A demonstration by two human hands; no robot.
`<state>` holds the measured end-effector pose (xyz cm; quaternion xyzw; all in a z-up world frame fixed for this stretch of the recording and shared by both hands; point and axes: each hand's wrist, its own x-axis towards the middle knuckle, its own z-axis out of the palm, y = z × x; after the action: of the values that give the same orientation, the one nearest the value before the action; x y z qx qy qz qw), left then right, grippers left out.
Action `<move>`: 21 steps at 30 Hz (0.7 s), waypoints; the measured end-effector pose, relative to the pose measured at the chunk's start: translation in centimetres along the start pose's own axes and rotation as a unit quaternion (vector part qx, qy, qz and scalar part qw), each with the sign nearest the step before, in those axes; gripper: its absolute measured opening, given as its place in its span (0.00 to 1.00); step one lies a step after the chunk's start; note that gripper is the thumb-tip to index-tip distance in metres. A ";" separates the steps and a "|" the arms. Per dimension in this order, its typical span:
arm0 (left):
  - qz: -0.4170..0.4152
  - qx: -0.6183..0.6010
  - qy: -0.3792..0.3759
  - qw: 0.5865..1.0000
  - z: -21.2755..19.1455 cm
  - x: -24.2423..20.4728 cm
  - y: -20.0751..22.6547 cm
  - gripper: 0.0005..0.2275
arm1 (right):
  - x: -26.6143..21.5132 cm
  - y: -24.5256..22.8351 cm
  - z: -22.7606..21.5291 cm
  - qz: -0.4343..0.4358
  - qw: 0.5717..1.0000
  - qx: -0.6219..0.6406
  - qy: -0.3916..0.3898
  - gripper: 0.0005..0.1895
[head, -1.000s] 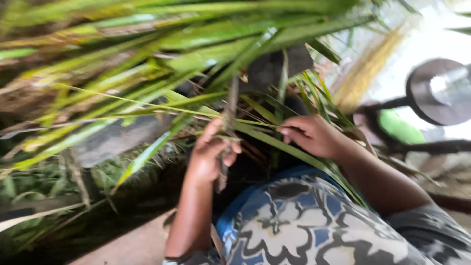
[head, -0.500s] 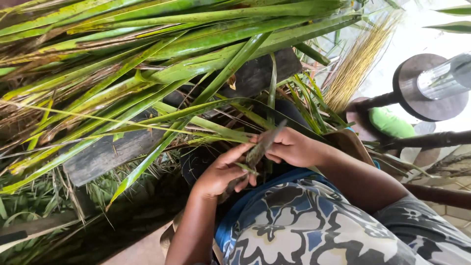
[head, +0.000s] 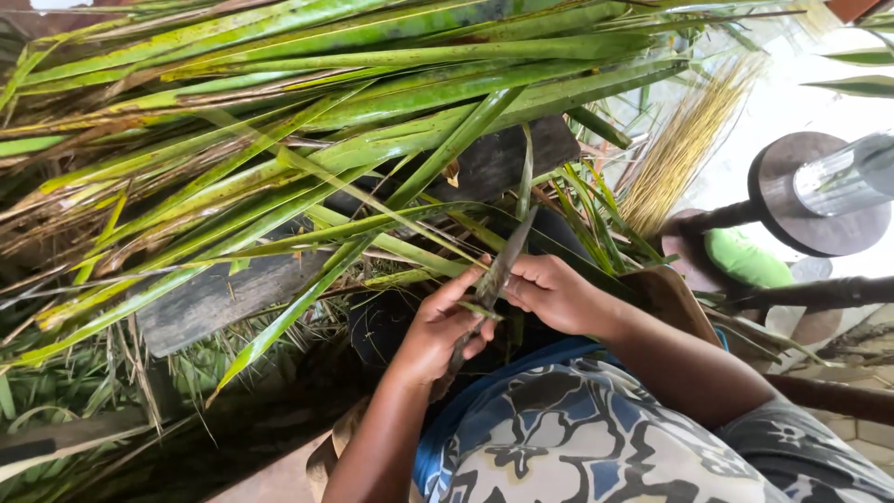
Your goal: Stripping fibers from long green leaves using a knife
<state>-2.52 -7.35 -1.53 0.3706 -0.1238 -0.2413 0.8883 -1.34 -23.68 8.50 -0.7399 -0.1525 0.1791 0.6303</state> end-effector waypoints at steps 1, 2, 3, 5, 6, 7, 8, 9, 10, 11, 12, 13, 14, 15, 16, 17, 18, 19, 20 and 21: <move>0.003 -0.001 0.002 1.000 0.0 0.2 -0.3 0.26 | 0.1 1.1 -0.2 0.000 1.000 -0.001 -0.004 0.13; 0.006 -0.002 0.040 0.999 0.0 0.3 -0.6 0.25 | 0.2 2.2 -0.4 0.009 1.000 -0.022 0.018 0.13; 0.010 -0.003 0.083 0.996 0.0 0.3 -0.9 0.24 | 0.3 3.4 -0.5 0.018 0.998 -0.042 0.033 0.13; 0.010 0.029 0.137 0.990 -0.4 1.0 -0.5 0.24 | -0.2 5.4 -0.5 0.021 0.995 -0.078 0.055 0.05; 0.002 0.064 0.183 0.981 -0.8 0.7 -0.3 0.24 | -0.5 6.6 -0.2 0.022 0.989 -0.114 0.086 0.06; 0.004 0.057 0.207 0.977 -1.1 0.5 -0.4 0.24 | -0.8 6.4 0.0 0.029 0.992 -0.108 0.062 0.06; 0.019 0.034 0.203 0.978 -1.4 0.3 -0.4 0.24 | -1.1 6.1 0.0 0.024 0.988 -0.137 0.073 0.07; 0.038 0.013 0.187 0.982 -1.8 1.0 -0.2 0.23 | -0.9 5.6 -0.5 0.010 0.981 -0.171 0.094 0.08; 0.045 0.010 0.199 0.979 -1.9 0.6 -0.2 0.23 | -1.2 5.8 -0.4 0.009 0.982 -0.171 0.080 0.08; 0.053 -0.008 0.186 0.981 -2.0 0.7 -0.1 0.24 | -1.5 5.9 -0.5 0.022 0.981 -0.175 0.086 0.07; 0.061 -0.025 0.174 0.983 -2.1 0.9 0.0 0.24 | -1.7 5.9 -0.7 0.034 0.979 -0.179 0.091 0.07; 0.066 -0.026 0.176 0.982 -2.4 0.8 0.2 0.24 | -1.9 6.2 -0.9 0.032 0.979 -0.181 0.087 0.07; 0.074 -0.040 0.167 0.982 -2.7 0.8 0.5 0.24 | -2.1 6.5 -1.1 0.038 0.979 -0.181 0.084 0.07; 0.081 -0.053 0.158 0.983 -3.1 0.8 0.8 0.23 | -2.2 6.8 -1.3 0.043 0.979 -0.180 0.082 0.08; 0.085 -0.053 0.159 0.982 -3.2 0.6 1.4 0.23 | -2.3 6.5 -1.4 0.041 0.979 -0.182 0.078 0.08; 0.083 -0.055 0.148 0.984 -3.2 0.5 2.0 0.23 | -2.5 6.2 -1.5 0.047 0.979 -0.186 0.077 0.08; 0.081 -0.058 0.136 0.986 -3.2 0.4 2.6 0.23 | -2.6 5.9 -1.7 0.052 0.978 -0.189 0.076 0.09; 0.082 -0.057 0.134 0.986 -3.7 0.3 2.7 0.23 | -2.6 6.0 -1.9 0.051 0.977 -0.190 0.077 0.09; 0.096 -0.073 0.142 0.982 -4.2 0.3 2.9 0.23 | -2.6 6.1 -2.1 0.057 0.972 -0.216 0.068 0.08; 0.108 -0.088 0.144 0.980 -4.7 0.7 3.1 0.22 | -2.7 6.1 -2.4 0.063 0.966 -0.243 0.066 0.08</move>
<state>0.96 -3.03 -2.51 0.3064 -0.0127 -0.0979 0.9468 -2.62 -27.97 2.97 -0.8892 -0.1021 0.1269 0.4275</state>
